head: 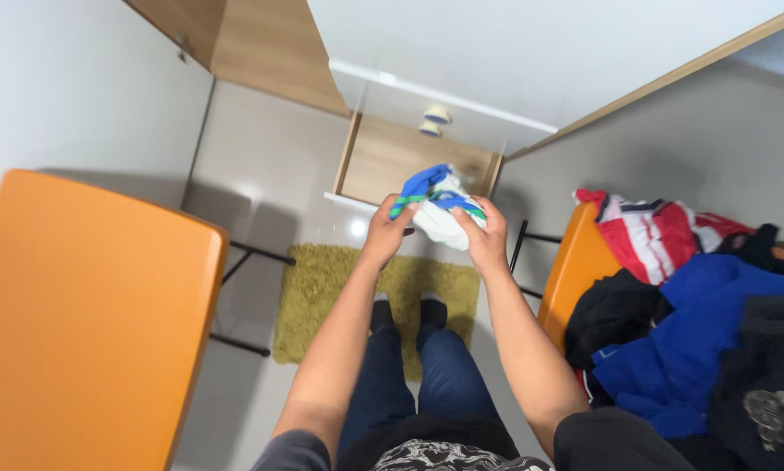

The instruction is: The person takes various items of clothing from a drawer, including black shirts, a white shirt, a blue shirt, and a white patterned shirt, and places them onto a pile on a small table.

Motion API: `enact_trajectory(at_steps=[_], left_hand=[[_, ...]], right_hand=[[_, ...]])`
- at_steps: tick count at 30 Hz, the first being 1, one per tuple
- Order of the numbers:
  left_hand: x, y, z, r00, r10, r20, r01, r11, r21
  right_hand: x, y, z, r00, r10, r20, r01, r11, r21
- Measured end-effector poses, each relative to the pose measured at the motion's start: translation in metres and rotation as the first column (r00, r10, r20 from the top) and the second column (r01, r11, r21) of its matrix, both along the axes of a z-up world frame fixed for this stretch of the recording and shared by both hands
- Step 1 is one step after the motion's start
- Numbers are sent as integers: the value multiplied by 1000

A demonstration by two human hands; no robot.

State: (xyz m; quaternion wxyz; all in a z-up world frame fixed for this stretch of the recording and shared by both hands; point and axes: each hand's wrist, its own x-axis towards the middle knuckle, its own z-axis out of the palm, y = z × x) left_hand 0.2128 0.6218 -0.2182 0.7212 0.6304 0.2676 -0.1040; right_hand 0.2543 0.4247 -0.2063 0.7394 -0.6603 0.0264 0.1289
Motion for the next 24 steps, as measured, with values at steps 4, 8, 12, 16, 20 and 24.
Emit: enact_trajectory(at_steps=[4,8,12,16,20,24], left_hand=[[-14,17,67,941,330,78,-292,904,-312],[-32,43,121,838,507,203,-361,793,-491],[-59,53,165,798,475,370,-292,843,-453],[-95,38,204,870,118,479,-44,986,-163],[-125,8,223,704,-444,555,210,876,434],[-132,6,218,751,-365,550,167,911,377]], right_hand=[[7,-23,42,960,-269,-81,275,958,76],[1,-47,99,943,-317,-103,333,914,232],[-30,-48,165,955,-224,-195,276,911,305],[-62,-16,214,942,-120,-314,233,906,353],[-92,20,239,969,-17,-248,104,934,342],[-98,33,264,978,204,-44,-186,947,261]])
